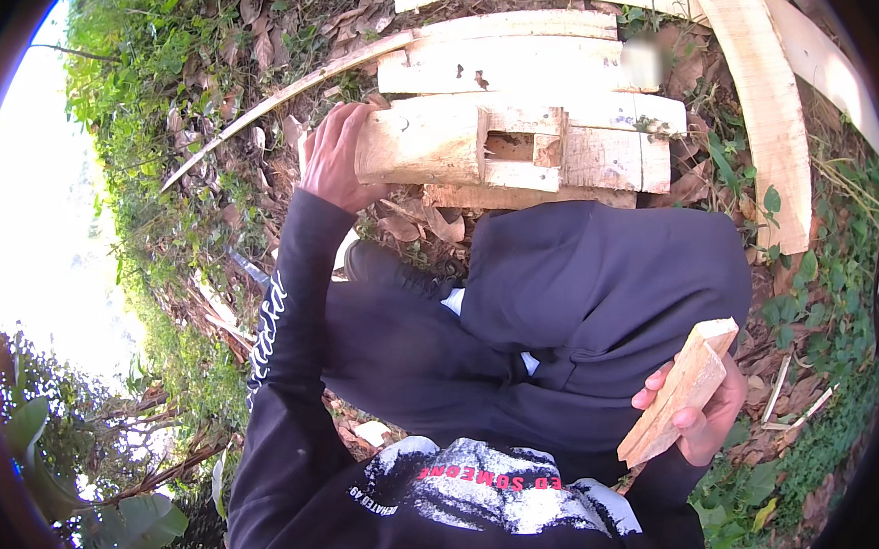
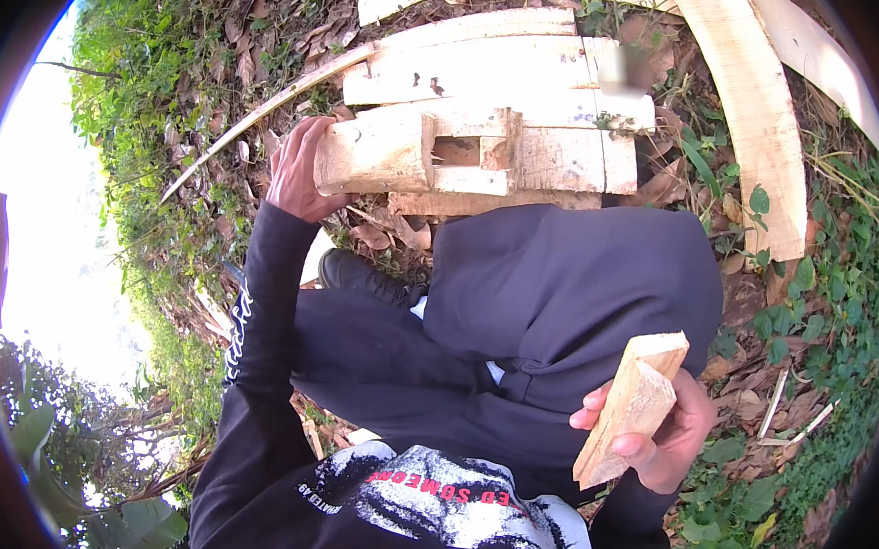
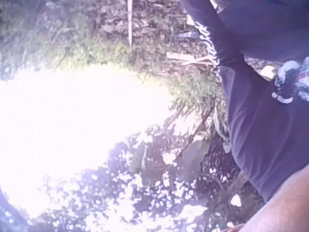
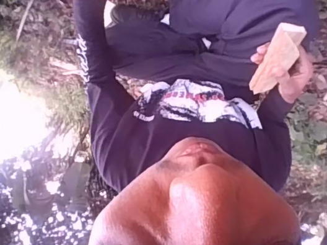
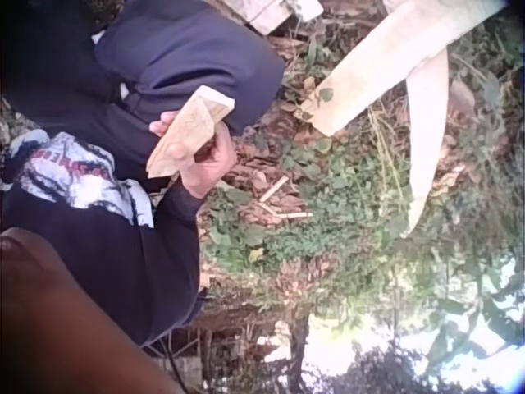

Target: The person sits on the ground and assembles small wooden pieces. They use a nail to join the pieces together and then use a red saw to cut a piece of wood.

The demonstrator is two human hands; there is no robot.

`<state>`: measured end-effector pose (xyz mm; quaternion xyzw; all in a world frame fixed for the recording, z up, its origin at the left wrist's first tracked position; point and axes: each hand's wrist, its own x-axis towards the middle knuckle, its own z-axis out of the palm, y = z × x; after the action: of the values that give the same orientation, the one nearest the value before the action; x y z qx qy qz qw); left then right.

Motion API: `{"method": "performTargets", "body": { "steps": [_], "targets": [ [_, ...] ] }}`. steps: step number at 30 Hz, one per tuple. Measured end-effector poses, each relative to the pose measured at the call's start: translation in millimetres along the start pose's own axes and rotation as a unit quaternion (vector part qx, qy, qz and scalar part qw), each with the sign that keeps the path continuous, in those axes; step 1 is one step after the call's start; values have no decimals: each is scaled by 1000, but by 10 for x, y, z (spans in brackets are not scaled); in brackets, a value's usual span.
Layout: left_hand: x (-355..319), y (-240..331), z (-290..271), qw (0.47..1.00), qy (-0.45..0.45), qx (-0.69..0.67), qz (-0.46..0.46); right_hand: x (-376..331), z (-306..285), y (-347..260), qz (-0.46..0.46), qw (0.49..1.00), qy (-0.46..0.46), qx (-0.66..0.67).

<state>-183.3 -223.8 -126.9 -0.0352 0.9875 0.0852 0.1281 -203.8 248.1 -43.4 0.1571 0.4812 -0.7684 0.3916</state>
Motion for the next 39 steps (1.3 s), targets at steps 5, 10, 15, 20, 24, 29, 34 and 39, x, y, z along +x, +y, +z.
{"method": "performTargets", "body": {
  "steps": [5,10,15,20,24,29,34,39],
  "targets": [
    [4,-25,-286,998,11,-1,60,10,4,-5,-34,999,-23,-4],
    [-210,416,-1204,984,85,70,137,-24,32,29,-55,998,-17,-13],
    [-380,622,-2041,969,75,199,123,-63,52,53,-66,997,-2,-27],
    [-393,683,-2154,981,40,174,74,-73,62,87,-81,996,5,-36],
    [-337,625,-1551,978,24,199,52,-74,63,66,-72,997,-10,-35],
    [-319,516,-1460,981,57,172,75,-81,62,83,-79,996,1,-44],
    [-440,359,-1407,987,87,125,59,-57,76,83,-86,995,4,-41],
    [-592,292,-1254,990,119,56,39,-60,66,96,-86,995,14,-39]
  ]
}}
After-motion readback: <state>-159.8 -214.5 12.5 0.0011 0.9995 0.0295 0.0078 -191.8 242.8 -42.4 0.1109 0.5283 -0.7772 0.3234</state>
